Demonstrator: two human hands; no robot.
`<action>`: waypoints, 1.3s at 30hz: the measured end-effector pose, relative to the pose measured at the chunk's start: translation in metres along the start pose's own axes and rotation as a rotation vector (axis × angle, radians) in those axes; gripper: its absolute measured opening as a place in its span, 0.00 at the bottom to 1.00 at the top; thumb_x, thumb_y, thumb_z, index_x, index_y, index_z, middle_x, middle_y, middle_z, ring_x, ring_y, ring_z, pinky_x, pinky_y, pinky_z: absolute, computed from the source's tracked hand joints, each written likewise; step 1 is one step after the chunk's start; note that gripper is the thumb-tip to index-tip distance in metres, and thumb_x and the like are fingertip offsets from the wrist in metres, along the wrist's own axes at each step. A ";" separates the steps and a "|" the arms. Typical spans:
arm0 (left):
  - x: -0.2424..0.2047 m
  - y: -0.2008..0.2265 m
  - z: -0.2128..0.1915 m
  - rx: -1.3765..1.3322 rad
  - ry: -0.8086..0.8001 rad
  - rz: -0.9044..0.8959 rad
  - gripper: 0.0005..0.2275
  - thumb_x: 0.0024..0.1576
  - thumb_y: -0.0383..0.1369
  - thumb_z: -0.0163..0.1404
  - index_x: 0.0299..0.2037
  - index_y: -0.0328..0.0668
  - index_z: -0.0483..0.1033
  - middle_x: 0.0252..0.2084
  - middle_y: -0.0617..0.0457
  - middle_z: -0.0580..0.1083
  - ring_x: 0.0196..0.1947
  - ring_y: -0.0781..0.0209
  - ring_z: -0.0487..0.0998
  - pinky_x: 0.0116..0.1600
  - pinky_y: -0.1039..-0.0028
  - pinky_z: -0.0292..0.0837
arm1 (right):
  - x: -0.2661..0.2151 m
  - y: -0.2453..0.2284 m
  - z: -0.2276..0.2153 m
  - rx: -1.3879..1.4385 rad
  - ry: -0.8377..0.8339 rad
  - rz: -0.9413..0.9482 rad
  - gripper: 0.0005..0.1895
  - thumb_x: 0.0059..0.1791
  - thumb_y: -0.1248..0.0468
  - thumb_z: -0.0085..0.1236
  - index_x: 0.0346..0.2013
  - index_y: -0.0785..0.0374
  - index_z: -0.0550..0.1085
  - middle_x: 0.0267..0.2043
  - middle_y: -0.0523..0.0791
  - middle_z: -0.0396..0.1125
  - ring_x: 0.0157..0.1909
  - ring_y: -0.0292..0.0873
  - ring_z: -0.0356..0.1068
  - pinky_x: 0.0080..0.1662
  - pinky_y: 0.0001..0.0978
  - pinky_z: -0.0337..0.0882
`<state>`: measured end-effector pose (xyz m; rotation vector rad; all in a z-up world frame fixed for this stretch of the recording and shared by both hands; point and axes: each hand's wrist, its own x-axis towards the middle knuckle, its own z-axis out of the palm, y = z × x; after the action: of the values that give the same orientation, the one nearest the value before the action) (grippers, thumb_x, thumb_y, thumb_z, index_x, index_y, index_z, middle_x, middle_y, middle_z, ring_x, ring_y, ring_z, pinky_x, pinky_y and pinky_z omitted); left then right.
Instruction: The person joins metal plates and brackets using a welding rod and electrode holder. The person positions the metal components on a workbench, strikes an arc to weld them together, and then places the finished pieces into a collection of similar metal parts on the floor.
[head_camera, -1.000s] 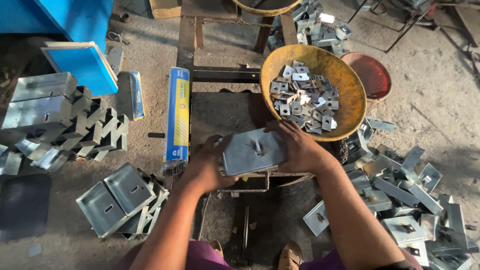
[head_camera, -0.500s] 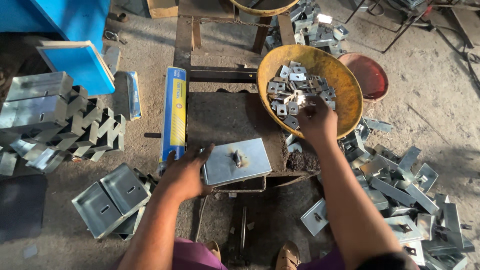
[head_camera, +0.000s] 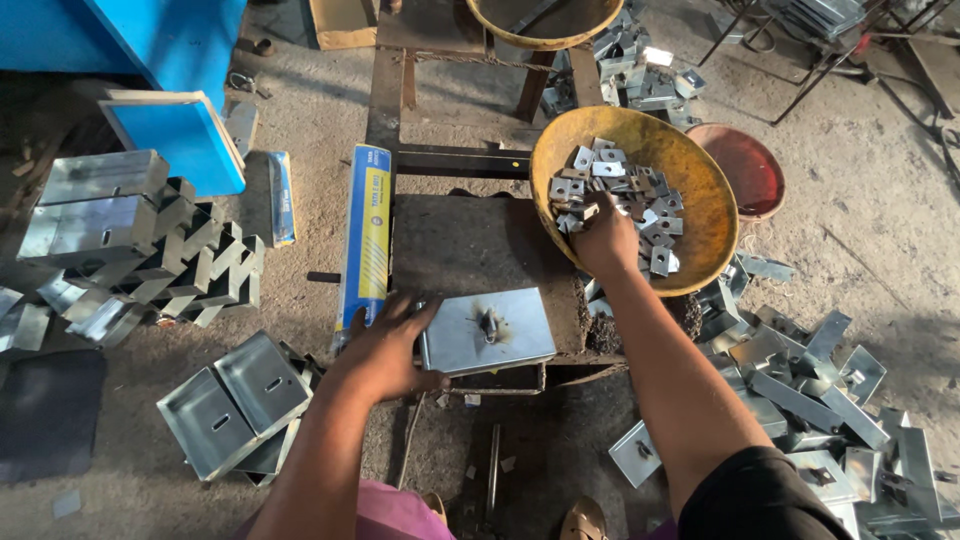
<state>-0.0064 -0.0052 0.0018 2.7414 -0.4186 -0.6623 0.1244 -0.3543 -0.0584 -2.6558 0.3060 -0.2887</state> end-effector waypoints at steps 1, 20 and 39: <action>0.000 0.000 -0.001 -0.013 0.006 0.006 0.54 0.40 0.54 0.69 0.74 0.65 0.44 0.78 0.53 0.44 0.78 0.56 0.41 0.76 0.51 0.34 | 0.002 0.002 0.001 0.006 0.000 -0.041 0.29 0.44 0.62 0.61 0.61 0.50 0.70 0.45 0.50 0.77 0.49 0.55 0.76 0.51 0.47 0.74; -0.009 -0.003 0.001 -0.147 0.219 0.073 0.45 0.47 0.53 0.63 0.76 0.62 0.54 0.72 0.42 0.56 0.75 0.49 0.52 0.75 0.55 0.41 | 0.011 0.002 -0.004 -0.131 -0.172 -0.131 0.32 0.48 0.61 0.57 0.68 0.50 0.65 0.43 0.59 0.73 0.46 0.63 0.74 0.47 0.52 0.74; 0.003 -0.005 0.027 -0.387 0.709 0.347 0.28 0.51 0.44 0.61 0.60 0.42 0.73 0.60 0.41 0.74 0.62 0.45 0.73 0.65 0.63 0.68 | -0.021 -0.022 -0.011 0.333 0.258 0.013 0.20 0.44 0.72 0.61 0.51 0.57 0.76 0.35 0.52 0.77 0.35 0.48 0.78 0.39 0.38 0.74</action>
<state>-0.0156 -0.0077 -0.0244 2.2499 -0.5026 0.2925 0.1050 -0.3344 -0.0418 -2.2889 0.3239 -0.6235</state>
